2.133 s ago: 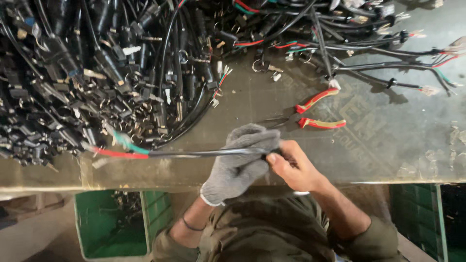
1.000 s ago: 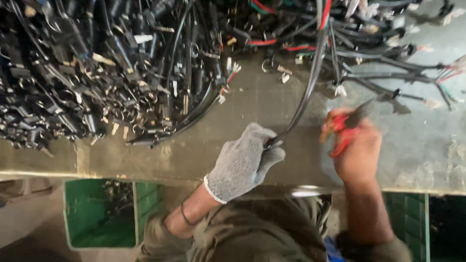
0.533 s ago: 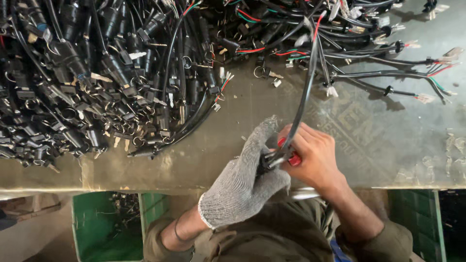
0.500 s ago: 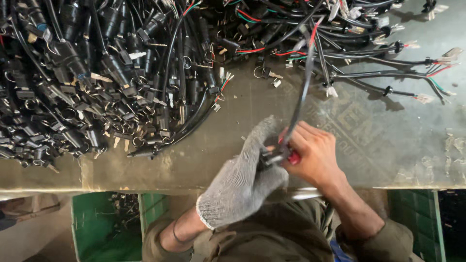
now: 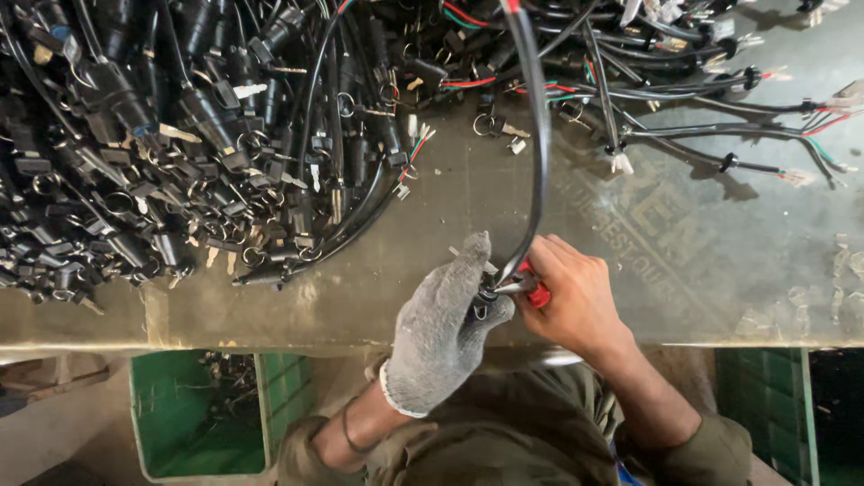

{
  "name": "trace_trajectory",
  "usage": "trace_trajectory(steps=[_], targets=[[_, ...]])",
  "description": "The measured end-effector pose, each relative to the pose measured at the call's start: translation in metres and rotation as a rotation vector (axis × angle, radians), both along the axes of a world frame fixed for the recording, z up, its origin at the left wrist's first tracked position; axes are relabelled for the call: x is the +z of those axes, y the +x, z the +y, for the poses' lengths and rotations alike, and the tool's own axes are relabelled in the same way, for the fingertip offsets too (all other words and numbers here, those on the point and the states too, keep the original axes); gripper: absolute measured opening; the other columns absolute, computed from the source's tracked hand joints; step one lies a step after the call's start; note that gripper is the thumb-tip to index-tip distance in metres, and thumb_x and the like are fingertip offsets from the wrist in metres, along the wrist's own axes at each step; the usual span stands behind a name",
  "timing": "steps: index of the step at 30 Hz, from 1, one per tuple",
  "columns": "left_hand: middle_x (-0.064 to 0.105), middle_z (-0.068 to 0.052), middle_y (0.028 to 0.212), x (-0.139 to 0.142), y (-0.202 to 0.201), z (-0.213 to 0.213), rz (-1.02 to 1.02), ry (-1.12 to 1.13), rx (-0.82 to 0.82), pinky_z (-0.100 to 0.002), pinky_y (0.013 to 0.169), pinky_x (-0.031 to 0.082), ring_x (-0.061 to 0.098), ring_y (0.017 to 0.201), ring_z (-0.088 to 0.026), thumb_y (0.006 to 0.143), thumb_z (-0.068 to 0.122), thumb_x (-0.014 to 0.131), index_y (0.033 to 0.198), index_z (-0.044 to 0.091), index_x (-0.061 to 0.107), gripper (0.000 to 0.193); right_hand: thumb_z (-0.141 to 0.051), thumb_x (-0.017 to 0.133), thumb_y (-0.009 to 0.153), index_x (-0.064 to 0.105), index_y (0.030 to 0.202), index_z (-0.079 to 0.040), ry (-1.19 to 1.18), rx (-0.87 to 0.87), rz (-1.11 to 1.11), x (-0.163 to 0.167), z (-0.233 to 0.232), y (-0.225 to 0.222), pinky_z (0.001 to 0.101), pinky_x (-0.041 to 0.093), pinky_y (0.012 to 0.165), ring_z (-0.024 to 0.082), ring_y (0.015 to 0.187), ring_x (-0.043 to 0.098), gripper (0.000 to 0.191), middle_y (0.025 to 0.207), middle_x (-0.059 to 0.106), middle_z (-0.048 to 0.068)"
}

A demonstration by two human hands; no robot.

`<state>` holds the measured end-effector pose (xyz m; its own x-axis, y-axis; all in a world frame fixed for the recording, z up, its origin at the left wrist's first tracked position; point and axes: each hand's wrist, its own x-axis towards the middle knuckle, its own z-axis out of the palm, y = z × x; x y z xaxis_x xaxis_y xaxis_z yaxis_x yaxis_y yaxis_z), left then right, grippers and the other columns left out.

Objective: The person repeatedly strips the outer insulation from black wires using red-handled pliers, then pulls the insulation off to expose the inner conductors. The person handles multiple wires one at a time, placing finished wires aside on the table.

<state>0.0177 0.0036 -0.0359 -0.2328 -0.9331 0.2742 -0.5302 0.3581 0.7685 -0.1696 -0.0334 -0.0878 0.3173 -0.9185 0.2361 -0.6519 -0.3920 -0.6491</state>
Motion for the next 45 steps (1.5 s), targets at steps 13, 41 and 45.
trace_trajectory(steps=[13,41,45], targets=[[0.069,-0.013,0.120,0.000,-0.004,0.005,0.042,-0.025,-0.003,-0.042,0.093,0.055,0.067,0.108,-0.033,0.092,0.008,0.078,0.148,0.002,0.050,0.062,-0.010,0.069,0.068,0.056,0.099,-0.003,0.099,0.072,-0.123,0.005,0.013,-0.010,0.0463,0.048,0.066,0.039,0.079,0.060,0.035,0.084,0.058,0.014],[0.073,-0.010,0.100,0.025,0.022,-0.002,0.413,0.626,-0.342,-0.033,0.084,0.059,0.070,0.083,-0.027,0.098,0.012,0.072,0.155,0.003,0.048,0.062,-0.015,0.084,0.066,0.056,0.084,-0.006,-0.037,0.143,-0.330,-0.026,0.000,0.003,0.0392,0.049,0.068,0.031,0.079,0.063,0.034,0.083,0.061,0.009],[0.073,-0.011,0.103,0.029,0.020,-0.002,0.328,0.412,-0.245,-0.032,0.085,0.059,0.073,0.087,-0.026,0.099,0.017,0.071,0.151,0.004,0.050,0.058,-0.011,0.074,0.063,0.056,0.084,-0.005,0.040,0.196,-0.346,-0.023,-0.007,0.001,0.0386,0.050,0.069,0.032,0.080,0.063,0.028,0.083,0.060,0.009]])
